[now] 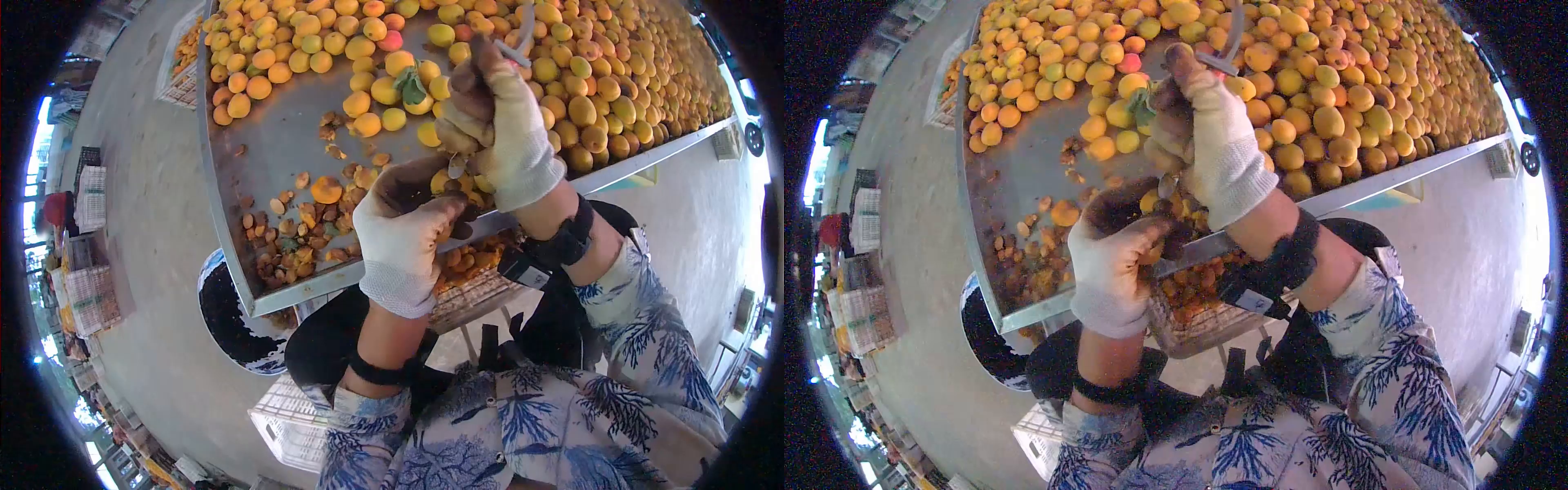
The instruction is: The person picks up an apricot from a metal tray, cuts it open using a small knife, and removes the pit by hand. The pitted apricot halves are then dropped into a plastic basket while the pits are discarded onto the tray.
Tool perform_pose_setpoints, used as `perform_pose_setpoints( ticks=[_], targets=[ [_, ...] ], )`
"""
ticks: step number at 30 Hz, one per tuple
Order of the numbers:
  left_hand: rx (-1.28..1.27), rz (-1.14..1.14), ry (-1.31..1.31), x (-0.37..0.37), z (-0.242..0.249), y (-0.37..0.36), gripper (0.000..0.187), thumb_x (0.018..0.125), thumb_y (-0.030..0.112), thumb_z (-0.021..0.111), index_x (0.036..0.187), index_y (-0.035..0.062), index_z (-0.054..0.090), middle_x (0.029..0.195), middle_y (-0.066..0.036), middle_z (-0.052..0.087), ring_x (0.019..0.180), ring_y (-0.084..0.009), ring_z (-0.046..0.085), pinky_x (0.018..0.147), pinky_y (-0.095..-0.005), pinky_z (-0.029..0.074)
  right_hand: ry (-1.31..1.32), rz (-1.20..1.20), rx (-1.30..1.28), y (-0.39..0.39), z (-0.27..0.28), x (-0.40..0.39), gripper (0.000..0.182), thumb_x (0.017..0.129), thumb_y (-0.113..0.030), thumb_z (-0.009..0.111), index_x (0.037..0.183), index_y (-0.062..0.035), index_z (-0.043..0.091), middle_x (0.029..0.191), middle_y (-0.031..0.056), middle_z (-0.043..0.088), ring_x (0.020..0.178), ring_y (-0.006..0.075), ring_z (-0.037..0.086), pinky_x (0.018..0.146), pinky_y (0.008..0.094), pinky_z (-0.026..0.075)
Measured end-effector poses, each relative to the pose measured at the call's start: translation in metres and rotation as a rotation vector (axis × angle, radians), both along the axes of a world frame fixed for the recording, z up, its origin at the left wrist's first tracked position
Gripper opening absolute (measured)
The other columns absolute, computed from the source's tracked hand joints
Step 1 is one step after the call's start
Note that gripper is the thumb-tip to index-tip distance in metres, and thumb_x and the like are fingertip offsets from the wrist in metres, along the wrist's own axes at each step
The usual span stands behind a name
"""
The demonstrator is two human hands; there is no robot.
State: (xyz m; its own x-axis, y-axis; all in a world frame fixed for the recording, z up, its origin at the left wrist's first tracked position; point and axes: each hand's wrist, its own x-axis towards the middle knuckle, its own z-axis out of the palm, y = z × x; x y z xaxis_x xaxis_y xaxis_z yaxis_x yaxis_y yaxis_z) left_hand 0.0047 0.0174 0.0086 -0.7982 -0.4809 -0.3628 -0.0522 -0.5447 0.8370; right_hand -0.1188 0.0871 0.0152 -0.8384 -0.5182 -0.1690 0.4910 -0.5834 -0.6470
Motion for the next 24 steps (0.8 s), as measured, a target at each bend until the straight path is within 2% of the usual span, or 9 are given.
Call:
perform_pose_setpoints(
  ticks=[3,7,8,12,14,15,17,19,24],
  targets=[
    [0.02,0.008,-0.03,-0.001,-0.005,0.003,0.033,0.071,-0.014,0.061,0.103,-0.0079,0.06,0.086,-0.015,0.066,0.067,-0.0206,0.066,0.053,-0.0312,0.054,0.014,-0.063,0.292,-0.005,-0.003,0.002,0.032,0.093,-0.042,0.057,0.084,-0.0114,0.053,0.054,-0.0052,0.037,0.038,0.0068,0.026,0.04,0.0252,0.021],
    [0.17,-0.013,-0.048,0.001,-0.009,-0.001,0.036,0.07,-0.015,0.062,0.105,-0.0084,0.057,0.087,-0.015,0.065,0.067,-0.0231,0.067,0.054,-0.0316,0.055,0.25,0.013,0.287,-0.009,-0.003,0.005,0.032,0.091,-0.042,0.058,0.085,-0.0119,0.052,0.056,-0.0047,0.038,0.038,0.0069,0.026,0.039,0.0249,0.02],
    [0.17,-0.019,-0.053,0.001,-0.009,-0.002,0.036,0.07,-0.015,0.062,0.105,-0.0084,0.057,0.087,-0.015,0.065,0.067,-0.0231,0.067,0.054,-0.0316,0.055,0.13,0.118,0.298,-0.003,0.001,0.006,0.033,0.091,-0.043,0.058,0.084,-0.0115,0.051,0.056,-0.0055,0.035,0.039,0.0066,0.025,0.039,0.0247,0.021],
    [0.075,-0.02,-0.047,0.0,-0.004,0.0,0.036,0.069,-0.015,0.065,0.104,-0.0088,0.057,0.089,-0.015,0.064,0.068,-0.0225,0.066,0.059,-0.0321,0.055,-0.131,0.08,0.266,-0.003,0.001,0.003,0.033,0.093,-0.041,0.057,0.082,-0.0113,0.051,0.055,-0.0063,0.033,0.039,0.0064,0.024,0.04,0.0246,0.022],
    [-0.019,-0.018,-0.036,0.0,-0.005,0.001,0.036,0.069,-0.014,0.065,0.103,-0.0086,0.058,0.091,-0.015,0.064,0.071,-0.0215,0.066,0.063,-0.0314,0.056,-0.315,0.003,0.272,-0.001,-0.018,-0.006,0.031,0.087,-0.042,0.067,0.091,-0.0129,0.059,0.074,-0.0012,0.055,0.051,0.0125,0.046,0.048,0.0297,0.041],
    [-0.122,-0.028,-0.008,-0.001,-0.007,0.0,0.037,0.069,-0.013,0.065,0.105,-0.0076,0.059,0.095,-0.013,0.065,0.08,-0.0195,0.065,0.073,-0.0306,0.054,-0.315,0.004,0.273,-0.003,-0.014,-0.005,0.031,0.087,-0.042,0.067,0.091,-0.0129,0.059,0.074,-0.0012,0.055,0.051,0.0125,0.046,0.048,0.0297,0.041],
    [-0.226,-0.034,0.019,-0.002,-0.007,-0.001,0.039,0.069,-0.012,0.066,0.108,-0.0067,0.06,0.098,-0.012,0.066,0.088,-0.0174,0.064,0.083,-0.0297,0.052,-0.413,-0.09,0.192,-0.008,-0.005,-0.002,0.027,0.096,-0.031,0.057,0.078,-0.0119,0.051,0.055,-0.0069,0.033,0.042,0.0064,0.025,0.041,0.0237,0.021],
    [-0.489,-0.075,-0.064,-0.003,-0.003,-0.002,0.04,0.068,-0.013,0.065,0.107,-0.007,0.06,0.1,-0.012,0.067,0.091,-0.0174,0.064,0.085,-0.0299,0.051,-0.423,-0.099,0.236,-0.009,-0.009,0.001,0.026,0.096,-0.03,0.057,0.078,-0.0117,0.051,0.055,-0.0066,0.034,0.042,0.0065,0.026,0.041,0.0234,0.021],
    [-0.663,-0.097,0.039,-0.008,-0.018,-0.005,0.038,0.067,-0.014,0.065,0.103,-0.0048,0.062,0.103,-0.011,0.067,0.094,-0.0169,0.064,0.086,-0.0307,0.051,-0.488,-0.177,0.281,-0.012,-0.003,0.002,0.026,0.097,-0.03,0.055,0.08,-0.0113,0.05,0.056,-0.0053,0.035,0.043,0.0065,0.027,0.041,0.0227,0.022]
  ],
)
